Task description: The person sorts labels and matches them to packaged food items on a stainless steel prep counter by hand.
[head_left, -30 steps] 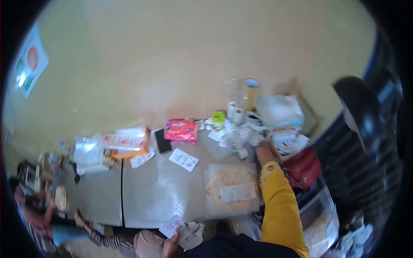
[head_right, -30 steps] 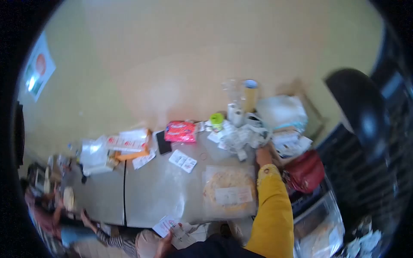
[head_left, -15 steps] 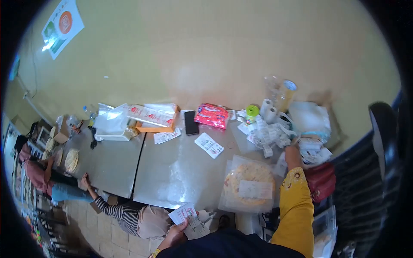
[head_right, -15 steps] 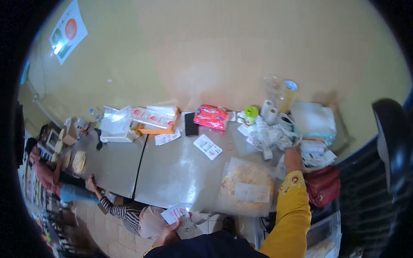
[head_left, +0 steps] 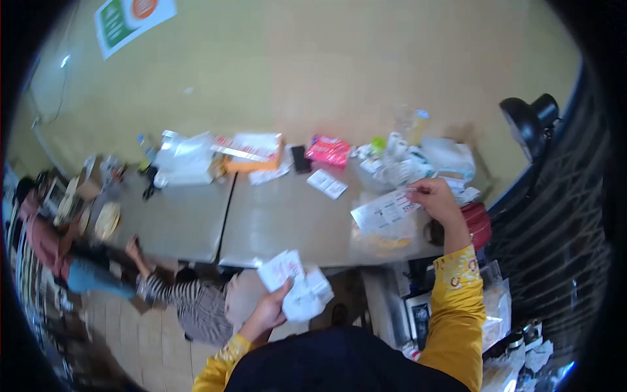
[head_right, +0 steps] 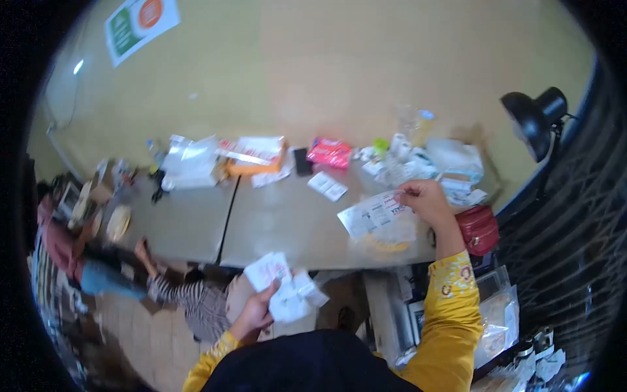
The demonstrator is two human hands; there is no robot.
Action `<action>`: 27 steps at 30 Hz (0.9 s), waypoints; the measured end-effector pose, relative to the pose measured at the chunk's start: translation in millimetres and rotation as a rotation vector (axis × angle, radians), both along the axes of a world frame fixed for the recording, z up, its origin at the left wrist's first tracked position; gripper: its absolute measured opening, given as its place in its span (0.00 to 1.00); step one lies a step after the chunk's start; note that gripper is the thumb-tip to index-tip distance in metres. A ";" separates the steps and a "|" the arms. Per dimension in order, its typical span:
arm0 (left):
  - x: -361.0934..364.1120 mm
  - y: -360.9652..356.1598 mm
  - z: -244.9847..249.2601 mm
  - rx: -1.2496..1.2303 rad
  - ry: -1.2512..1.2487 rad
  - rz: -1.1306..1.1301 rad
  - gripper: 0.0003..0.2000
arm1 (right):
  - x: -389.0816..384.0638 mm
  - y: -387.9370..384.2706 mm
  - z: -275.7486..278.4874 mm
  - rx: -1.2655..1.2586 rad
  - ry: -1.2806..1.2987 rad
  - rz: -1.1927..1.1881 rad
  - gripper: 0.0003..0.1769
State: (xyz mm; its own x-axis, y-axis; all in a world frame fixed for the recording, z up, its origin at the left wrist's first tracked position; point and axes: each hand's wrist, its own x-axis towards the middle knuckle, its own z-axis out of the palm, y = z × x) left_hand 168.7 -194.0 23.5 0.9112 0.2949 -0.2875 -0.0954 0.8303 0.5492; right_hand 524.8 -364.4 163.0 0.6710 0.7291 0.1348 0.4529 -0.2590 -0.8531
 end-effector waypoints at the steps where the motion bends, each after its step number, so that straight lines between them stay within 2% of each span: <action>1: -6.9 0.5 9.0 0.006 -0.023 -0.029 0.20 | -29.3 7.5 10.0 -0.037 0.004 0.106 0.07; 3: -21.1 0.1 15.8 0.025 -0.045 -0.056 0.21 | -78.5 20.9 21.9 -0.099 -0.003 0.294 0.07; 5: -35.0 -4.3 21.9 0.034 -0.102 -0.111 0.21 | -122.4 37.8 16.5 -0.100 -0.045 0.580 0.08; 6: -41.2 -5.1 12.4 0.081 -0.145 -0.153 0.25 | -149.1 45.9 17.0 -0.121 -0.065 0.687 0.08; 10: -61.8 -20.1 7.9 -0.053 -0.183 -0.243 0.33 | -224.7 74.5 -6.7 -0.233 -0.291 0.851 0.09; 13: -75.0 -29.6 5.8 -0.125 -0.257 -0.309 0.28 | -259.2 82.4 -26.5 -0.257 -0.500 0.767 0.09; 16: -85.7 -38.8 0.2 0.283 -0.048 -0.243 0.21 | -276.1 81.4 -37.8 -0.288 -0.476 0.779 0.11; 19: -84.4 -39.7 12.2 -0.002 -0.054 -0.174 0.16 | -279.0 70.4 -40.8 0.093 -0.400 0.639 0.14; 20: -85.2 -40.1 10.7 -0.026 -0.062 -0.121 0.18 | -274.9 66.3 -40.3 0.131 -0.405 0.562 0.14; 23: -87.2 -32.8 14.5 0.017 -0.142 -0.097 0.21 | -264.1 39.8 -27.9 -0.103 -0.225 0.382 0.14; 24: -86.7 -32.1 15.4 0.030 -0.168 -0.087 0.22 | -263.1 29.2 -23.0 -0.199 -0.107 0.390 0.13; 27: -82.1 -30.7 20.2 -0.061 -0.174 -0.090 0.22 | -260.7 11.2 -58.7 -0.029 0.060 0.524 0.11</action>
State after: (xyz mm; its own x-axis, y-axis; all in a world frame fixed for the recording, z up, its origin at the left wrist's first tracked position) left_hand 86.6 -224.7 43.7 0.9706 0.1973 -0.1381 -0.1087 0.8708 0.4795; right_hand 264.1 -353.2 104.3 0.2209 0.9718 0.0824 0.4788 -0.0345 -0.8773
